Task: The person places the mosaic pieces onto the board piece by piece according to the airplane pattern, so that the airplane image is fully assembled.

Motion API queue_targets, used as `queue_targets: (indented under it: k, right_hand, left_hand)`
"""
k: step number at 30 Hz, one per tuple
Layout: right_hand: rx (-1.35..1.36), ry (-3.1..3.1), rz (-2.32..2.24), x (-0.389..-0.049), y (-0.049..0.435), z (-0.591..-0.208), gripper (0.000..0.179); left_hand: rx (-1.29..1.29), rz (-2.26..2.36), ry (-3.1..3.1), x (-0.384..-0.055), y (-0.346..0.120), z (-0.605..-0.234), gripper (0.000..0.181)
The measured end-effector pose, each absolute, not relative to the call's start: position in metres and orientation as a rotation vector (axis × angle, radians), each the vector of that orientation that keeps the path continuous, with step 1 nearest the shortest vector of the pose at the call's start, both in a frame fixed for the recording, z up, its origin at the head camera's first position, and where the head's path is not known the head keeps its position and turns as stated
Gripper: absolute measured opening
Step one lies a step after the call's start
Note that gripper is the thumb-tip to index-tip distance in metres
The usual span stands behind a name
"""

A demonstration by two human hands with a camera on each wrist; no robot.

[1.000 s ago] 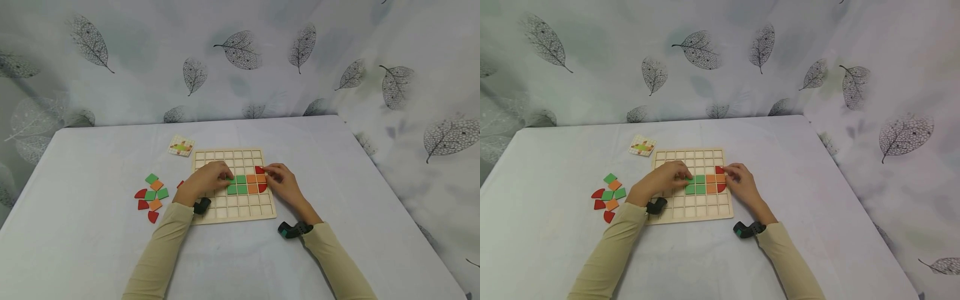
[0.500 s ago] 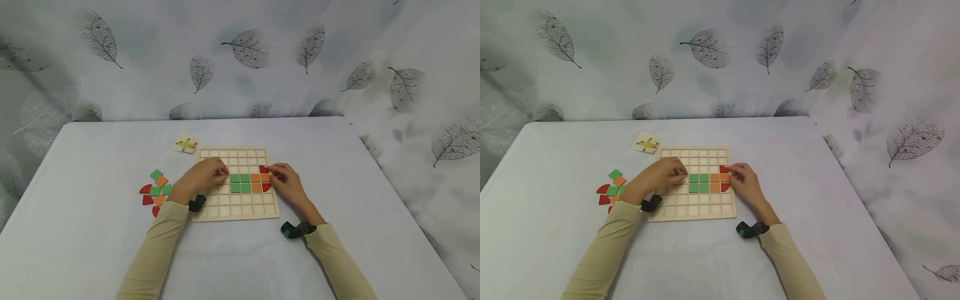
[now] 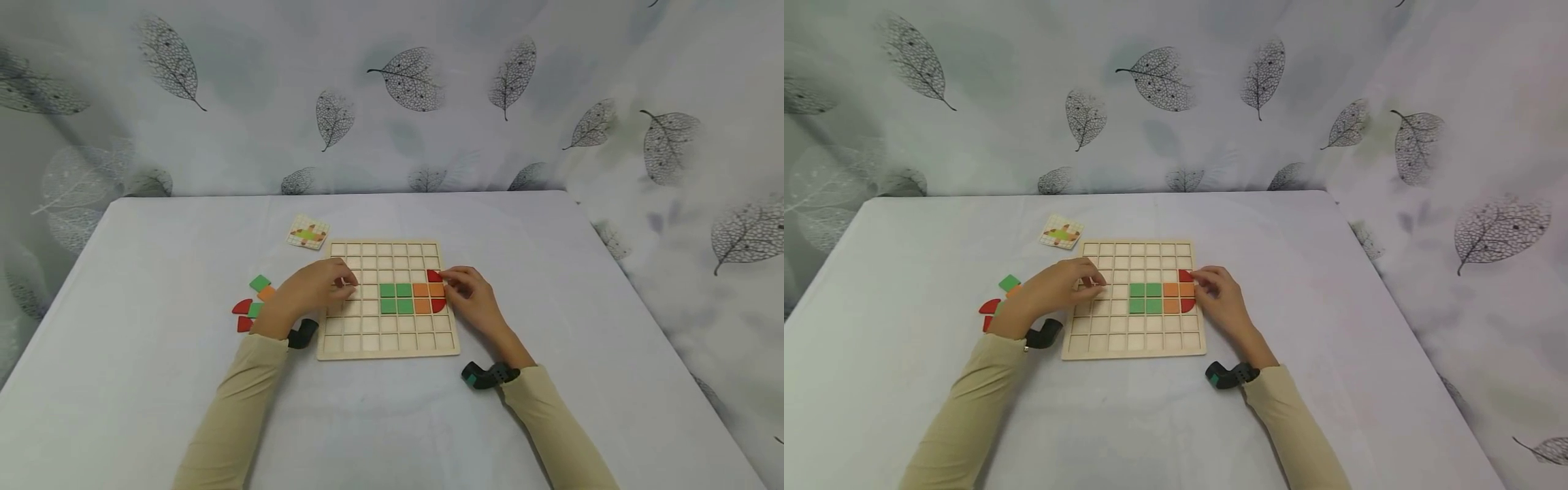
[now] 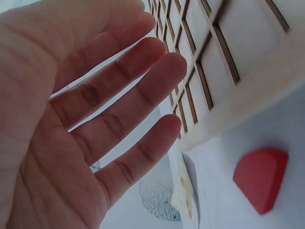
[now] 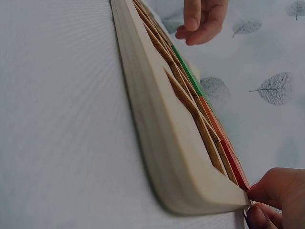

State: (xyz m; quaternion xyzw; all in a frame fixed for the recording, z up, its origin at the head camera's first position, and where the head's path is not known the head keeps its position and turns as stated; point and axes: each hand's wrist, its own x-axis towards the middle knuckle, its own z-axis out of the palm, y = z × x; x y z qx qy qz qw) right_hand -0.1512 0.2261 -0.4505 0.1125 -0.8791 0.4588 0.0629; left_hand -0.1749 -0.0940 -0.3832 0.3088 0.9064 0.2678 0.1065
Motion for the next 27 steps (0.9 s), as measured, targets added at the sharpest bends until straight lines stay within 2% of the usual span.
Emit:
queue_targets:
  k: [13,27]
  right_hand:
    - [0.339,-2.656,1.387,-0.153,0.227,-0.448,0.028]
    - [0.328,-2.676,1.371,-0.152,0.225,-0.451,0.029]
  left_hand:
    - [0.848,0.818,2.703,-0.171,-0.129,-0.385,0.016]
    - [0.670,0.845,2.743,-0.164,-0.170,-0.380,0.020]
